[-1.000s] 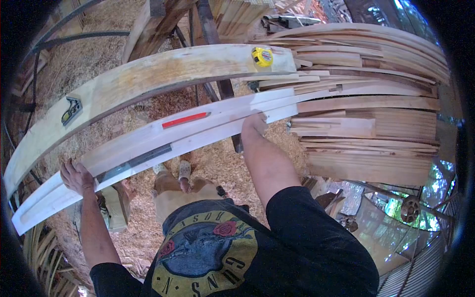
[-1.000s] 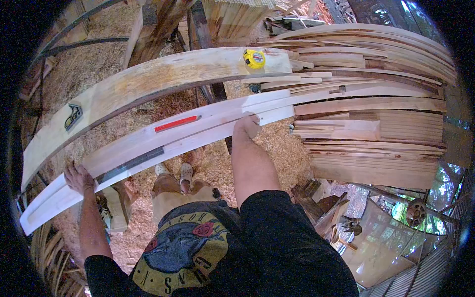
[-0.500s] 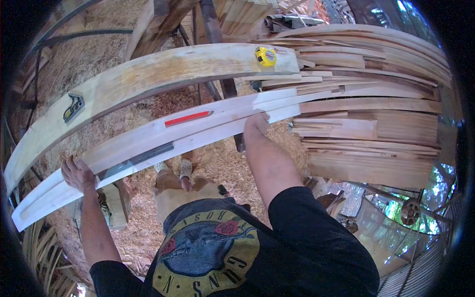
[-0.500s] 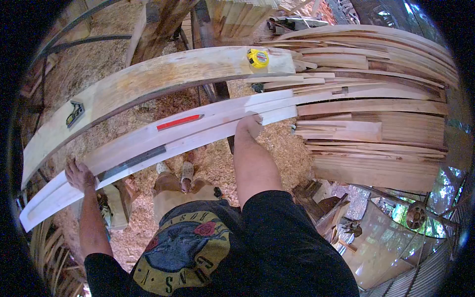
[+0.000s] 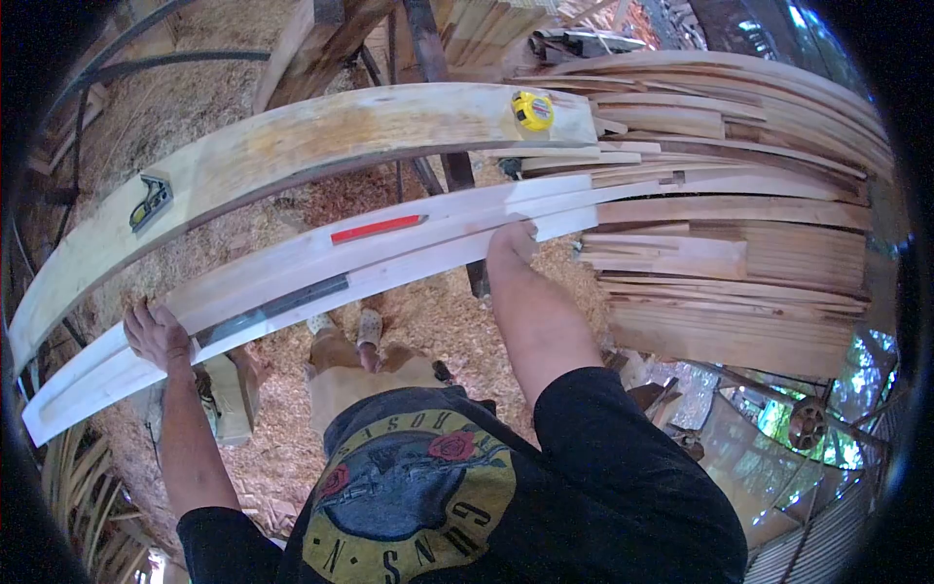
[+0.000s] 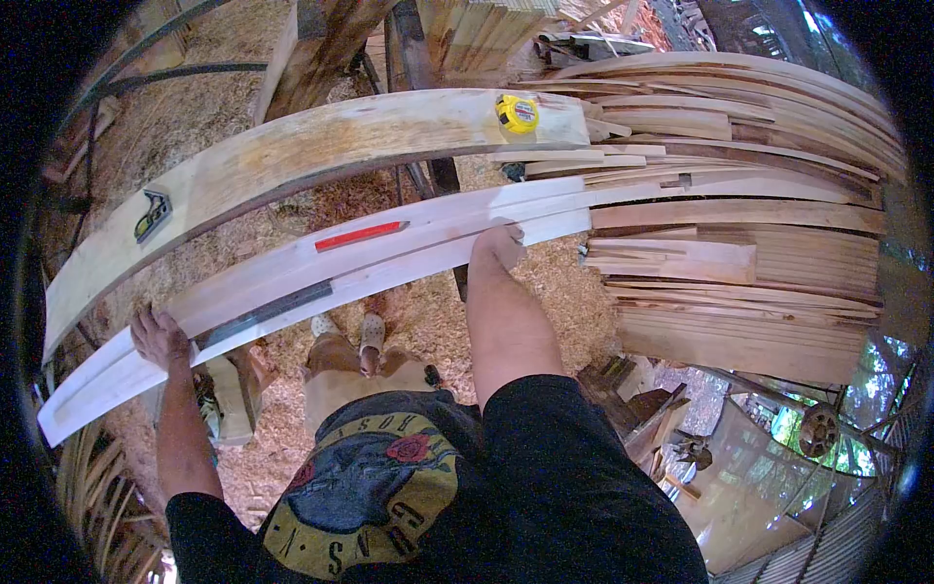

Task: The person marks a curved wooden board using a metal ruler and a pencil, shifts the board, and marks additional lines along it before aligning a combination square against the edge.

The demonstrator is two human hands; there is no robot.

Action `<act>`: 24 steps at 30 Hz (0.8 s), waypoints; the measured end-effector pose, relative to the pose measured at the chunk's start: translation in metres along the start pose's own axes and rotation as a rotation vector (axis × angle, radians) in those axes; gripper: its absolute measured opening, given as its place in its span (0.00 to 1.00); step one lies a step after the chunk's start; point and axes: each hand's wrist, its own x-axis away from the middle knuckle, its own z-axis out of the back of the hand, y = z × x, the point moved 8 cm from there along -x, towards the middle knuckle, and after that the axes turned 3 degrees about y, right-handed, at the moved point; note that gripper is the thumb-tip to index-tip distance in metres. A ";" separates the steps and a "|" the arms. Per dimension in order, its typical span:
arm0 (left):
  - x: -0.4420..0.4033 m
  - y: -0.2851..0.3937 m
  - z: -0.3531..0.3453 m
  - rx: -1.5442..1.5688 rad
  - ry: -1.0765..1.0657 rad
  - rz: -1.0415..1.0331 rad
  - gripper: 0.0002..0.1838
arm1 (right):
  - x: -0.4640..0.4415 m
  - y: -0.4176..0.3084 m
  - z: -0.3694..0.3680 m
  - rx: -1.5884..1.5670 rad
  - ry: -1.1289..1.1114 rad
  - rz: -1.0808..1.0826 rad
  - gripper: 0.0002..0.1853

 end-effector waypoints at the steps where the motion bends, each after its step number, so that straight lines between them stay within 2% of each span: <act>1: 0.000 0.001 0.001 0.000 -0.002 0.001 0.27 | 0.002 -0.001 0.002 0.006 -0.005 0.005 0.33; 9: -0.002 0.004 0.004 -0.022 -0.004 0.017 0.26 | 0.018 -0.006 0.015 0.013 -0.047 0.014 0.38; 13: -0.001 0.007 -0.001 -0.015 0.036 -0.108 0.26 | 0.011 -0.012 0.014 -0.060 -0.053 0.080 0.38; 15: 0.001 -0.002 -0.008 0.074 0.097 -0.227 0.23 | 0.011 -0.007 -0.002 -0.141 -0.188 0.088 0.38; 16: -0.001 0.000 -0.004 0.032 0.081 -0.213 0.20 | 0.007 0.001 -0.016 -0.196 -0.287 0.055 0.39; 17: -0.003 0.003 0.000 -0.009 0.065 -0.200 0.17 | 0.032 -0.010 0.011 -0.082 -0.171 0.061 0.40; 18: -0.003 0.014 0.012 -0.052 0.113 -0.164 0.18 | 0.014 0.001 -0.005 -0.080 -0.222 -0.013 0.40; 19: -0.004 0.011 0.008 -0.062 -0.110 0.024 0.25 | 0.019 -0.005 -0.001 -0.037 -0.229 0.023 0.40; 21: -0.003 0.017 0.016 0.018 -0.040 0.064 0.26 | -0.004 0.002 -0.010 0.051 0.027 -0.018 0.41; 24: -0.004 0.017 0.019 0.040 -0.057 0.106 0.26 | -0.009 0.002 -0.013 0.086 -0.005 0.061 0.41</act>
